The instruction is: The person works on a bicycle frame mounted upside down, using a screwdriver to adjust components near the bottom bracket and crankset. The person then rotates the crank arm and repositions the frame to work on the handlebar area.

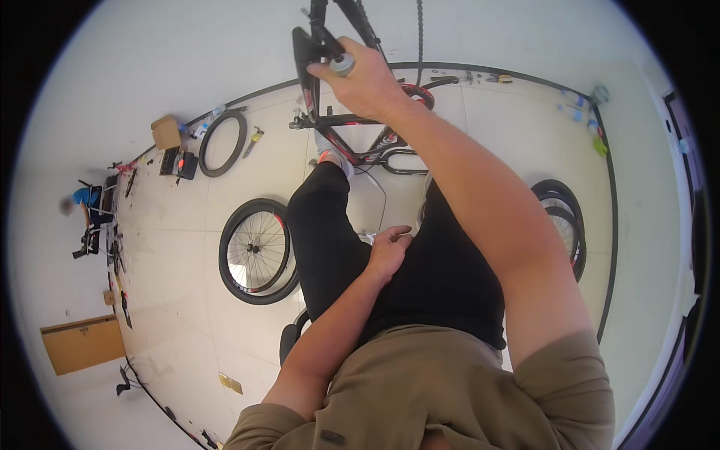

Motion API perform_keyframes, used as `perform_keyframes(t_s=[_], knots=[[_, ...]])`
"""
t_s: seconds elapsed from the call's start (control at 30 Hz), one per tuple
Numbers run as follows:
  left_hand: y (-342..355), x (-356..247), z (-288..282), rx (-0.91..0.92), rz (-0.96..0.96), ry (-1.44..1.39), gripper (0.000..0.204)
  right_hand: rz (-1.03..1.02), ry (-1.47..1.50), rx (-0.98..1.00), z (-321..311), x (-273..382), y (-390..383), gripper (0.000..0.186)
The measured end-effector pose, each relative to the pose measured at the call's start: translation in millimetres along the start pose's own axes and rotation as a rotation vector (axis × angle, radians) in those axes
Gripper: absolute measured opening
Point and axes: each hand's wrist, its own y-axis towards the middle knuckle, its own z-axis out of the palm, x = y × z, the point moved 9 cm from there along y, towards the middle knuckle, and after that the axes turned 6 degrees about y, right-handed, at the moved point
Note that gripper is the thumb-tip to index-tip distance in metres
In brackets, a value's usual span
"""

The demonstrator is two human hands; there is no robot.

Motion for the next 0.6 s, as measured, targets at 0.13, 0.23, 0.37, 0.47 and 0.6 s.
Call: perform_keyframes(t_s=[0.13, 0.23, 0.37, 0.47, 0.6], knots=[[7, -8, 6, -0.023, 0.028, 0.023, 0.036, -0.137, 0.005, -0.034, -5, 9, 3, 0.04], [15, 1, 7, -0.039, 0.024, -0.006, 0.038, -0.167, -0.05, -0.067, 3, 9, 1, 0.04], [17, 5, 3, -0.037, -0.021, -0.157, 0.041, -0.134, 0.002, -0.098, -4, 5, -6, 0.038], [9, 2, -19, -0.061, -0.136, -0.357, 0.044, -0.136, 0.042, -0.128, -5, -2, -4, 0.036], [53, 5, -73, -0.108, -0.135, -0.714, 0.029, -0.171, 0.028, -0.191, -1, -4, 6, 0.038]])
